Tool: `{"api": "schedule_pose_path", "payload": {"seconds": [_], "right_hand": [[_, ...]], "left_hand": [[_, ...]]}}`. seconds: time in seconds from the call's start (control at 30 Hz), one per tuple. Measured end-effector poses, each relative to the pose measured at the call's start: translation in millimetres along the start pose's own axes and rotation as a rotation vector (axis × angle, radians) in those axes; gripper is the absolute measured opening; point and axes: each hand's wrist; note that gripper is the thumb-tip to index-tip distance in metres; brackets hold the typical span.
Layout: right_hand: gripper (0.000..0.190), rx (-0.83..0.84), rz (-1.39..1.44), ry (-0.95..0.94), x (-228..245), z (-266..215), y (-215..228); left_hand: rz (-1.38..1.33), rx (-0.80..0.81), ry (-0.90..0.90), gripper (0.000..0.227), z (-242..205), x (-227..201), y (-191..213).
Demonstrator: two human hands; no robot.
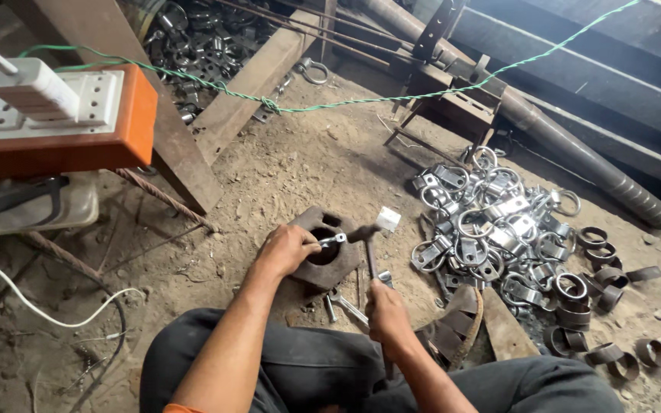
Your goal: The person sits on the floor and assembles metal hardware components, likely shackles or turnbuckles. They use a wrench to tighten nuts onto bolts and a hammer to tap parts into place. The person handles multiple metal pieces, including rings and threaded rods, and places the finished assemblies into a pile.
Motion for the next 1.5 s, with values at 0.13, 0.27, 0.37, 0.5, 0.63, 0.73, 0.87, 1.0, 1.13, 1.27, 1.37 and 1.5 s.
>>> {"api": "schedule_pose_path", "payload": {"seconds": [0.13, 0.27, 0.37, 0.5, 0.63, 0.73, 0.87, 1.0, 1.13, 1.27, 1.37, 1.5], "right_hand": [[0.038, -0.049, -0.262, 0.103, 8.0, -7.4, -21.7], [0.028, -0.023, -0.204, -0.064, 48.9, -26.0, -10.7], [0.021, -0.221, -0.984, 0.081, 100.6, -39.4, 35.2], [0.045, -0.036, 0.42, 0.911, 151.3, -89.9, 117.0], [0.047, -0.444, 0.328, 1.201, 107.7, -38.9, 88.0], [0.041, -0.438, -0.076, 0.515, 25.5, -4.5, 33.6], [0.033, -0.299, -0.139, 0.275, 17.5, 13.8, 27.8], [0.026, -0.29, 0.062, 0.324, 55.9, -6.3, 66.5], [0.017, -0.164, 0.221, 0.237, 54.3, -17.9, 43.8], [0.022, -0.109, 0.126, 0.218, 62.5, -22.9, 39.2], [0.025, -0.085, 0.057, 0.276, 64.4, -26.6, 35.4], [0.025, -0.1, 0.0, 0.299, 67.6, -30.5, 31.4]], "left_hand": [[0.005, 0.003, -0.041, 0.018, 2.1, 1.8, -1.8], [0.017, 0.001, -0.044, 0.018, 2.4, 1.4, -2.5], [0.027, 0.022, -0.032, 0.018, 3.4, 1.5, -2.5], [0.011, 0.021, -0.011, 0.02, 4.1, 1.6, -1.4], [0.014, 0.031, 0.001, 0.019, 5.3, -1.9, 0.8], [0.011, 0.049, 0.037, 0.018, 2.7, 3.6, -1.1], [0.016, -0.044, -0.197, 0.016, 21.1, 14.9, -10.5], [-0.03, 0.023, -0.11, 0.017, 24.4, 18.6, -12.8], [-0.039, -0.099, -0.106, 0.019, 14.4, 7.2, -0.7], [-0.369, -0.116, -0.07, 0.02, 18.2, -3.9, 6.4], [-0.736, 0.02, -0.082, 0.021, 23.8, -4.6, -1.9], [-0.956, 0.155, -0.05, 0.021, 32.9, -0.2, -13.9]]}}
Point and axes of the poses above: each hand's wrist, its own z-axis towards the middle knuckle, its own y-axis out of the back of the hand, x = y × z, and after that the axes turned 2 degrees about y, right-handed
